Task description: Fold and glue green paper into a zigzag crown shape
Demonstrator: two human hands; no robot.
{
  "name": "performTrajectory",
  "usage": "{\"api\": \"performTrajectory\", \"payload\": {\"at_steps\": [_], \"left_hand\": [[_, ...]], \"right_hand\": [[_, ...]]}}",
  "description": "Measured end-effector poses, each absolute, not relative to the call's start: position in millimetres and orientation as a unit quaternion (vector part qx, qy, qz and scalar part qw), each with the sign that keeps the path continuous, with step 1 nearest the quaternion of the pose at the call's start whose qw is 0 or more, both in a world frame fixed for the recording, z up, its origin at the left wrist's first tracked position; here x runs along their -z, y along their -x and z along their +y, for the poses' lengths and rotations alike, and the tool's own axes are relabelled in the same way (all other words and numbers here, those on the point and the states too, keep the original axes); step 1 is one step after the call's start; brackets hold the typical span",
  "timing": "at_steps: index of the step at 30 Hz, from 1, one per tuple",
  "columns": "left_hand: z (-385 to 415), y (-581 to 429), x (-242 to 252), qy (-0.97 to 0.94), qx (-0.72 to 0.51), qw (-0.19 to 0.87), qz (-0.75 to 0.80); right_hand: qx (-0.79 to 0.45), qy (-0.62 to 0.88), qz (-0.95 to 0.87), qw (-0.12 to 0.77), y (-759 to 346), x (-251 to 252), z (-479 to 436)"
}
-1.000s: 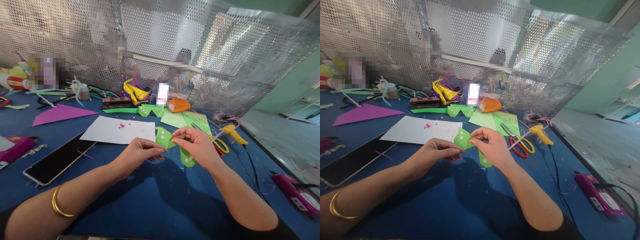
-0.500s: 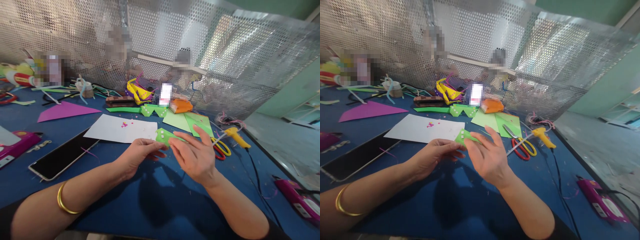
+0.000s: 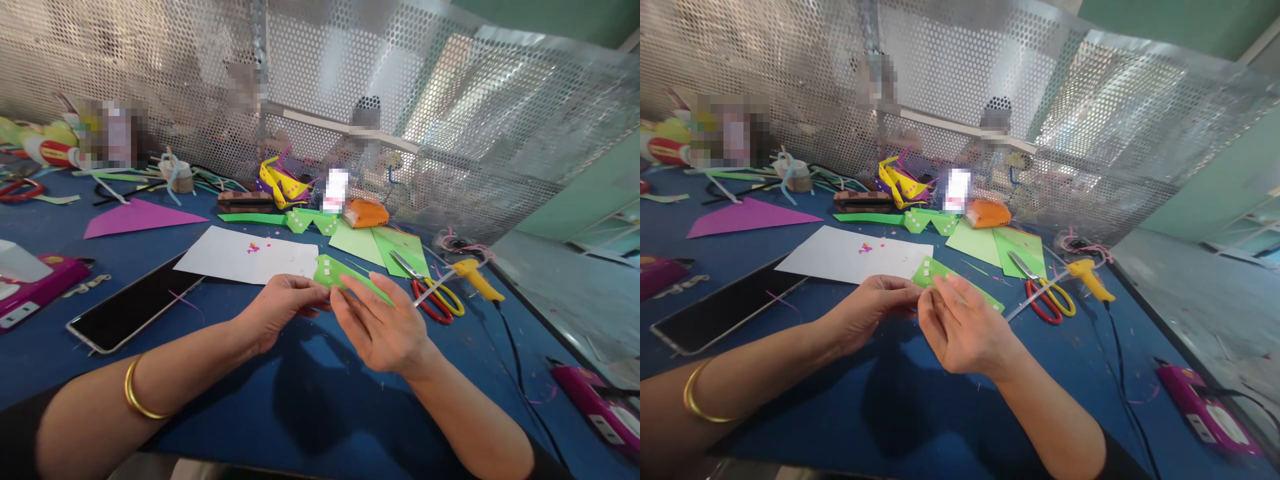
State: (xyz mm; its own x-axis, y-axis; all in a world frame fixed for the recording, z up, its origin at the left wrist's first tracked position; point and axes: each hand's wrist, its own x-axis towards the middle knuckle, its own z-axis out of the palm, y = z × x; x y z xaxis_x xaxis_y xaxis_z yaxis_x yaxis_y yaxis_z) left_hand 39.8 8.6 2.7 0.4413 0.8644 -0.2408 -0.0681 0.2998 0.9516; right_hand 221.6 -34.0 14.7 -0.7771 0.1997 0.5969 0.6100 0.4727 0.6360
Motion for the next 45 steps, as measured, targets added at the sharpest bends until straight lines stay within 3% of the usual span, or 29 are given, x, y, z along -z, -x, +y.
{"api": "performTrajectory", "payload": {"at_steps": [3,11,19,35,45], "left_hand": [[8.2,-40.4,-3.4,-0.497,-0.347,0.679,0.414],[6.7,-40.9,-7.0,-0.530,-0.387,0.627,0.420],[4.4,-41.9,-7.8,-0.626,-0.405,0.522,0.414],[1.1,-41.3,-5.2,-0.660,-0.401,0.492,0.402],[-0.3,-41.8,-5.8,-0.642,-0.365,0.543,0.401]], "right_hand": [[0.409,0.275,-0.834,0.250,-221.8,-14.4,-32.9],[0.144,0.459,-0.776,0.407,-224.3,-17.1,-28.6],[0.000,0.532,-0.735,0.420,-219.6,-7.6,-29.9],[-0.040,0.530,-0.732,0.427,-214.6,-3.2,-29.0],[-0.130,0.567,-0.699,0.416,-226.7,-22.8,-27.2]]}}
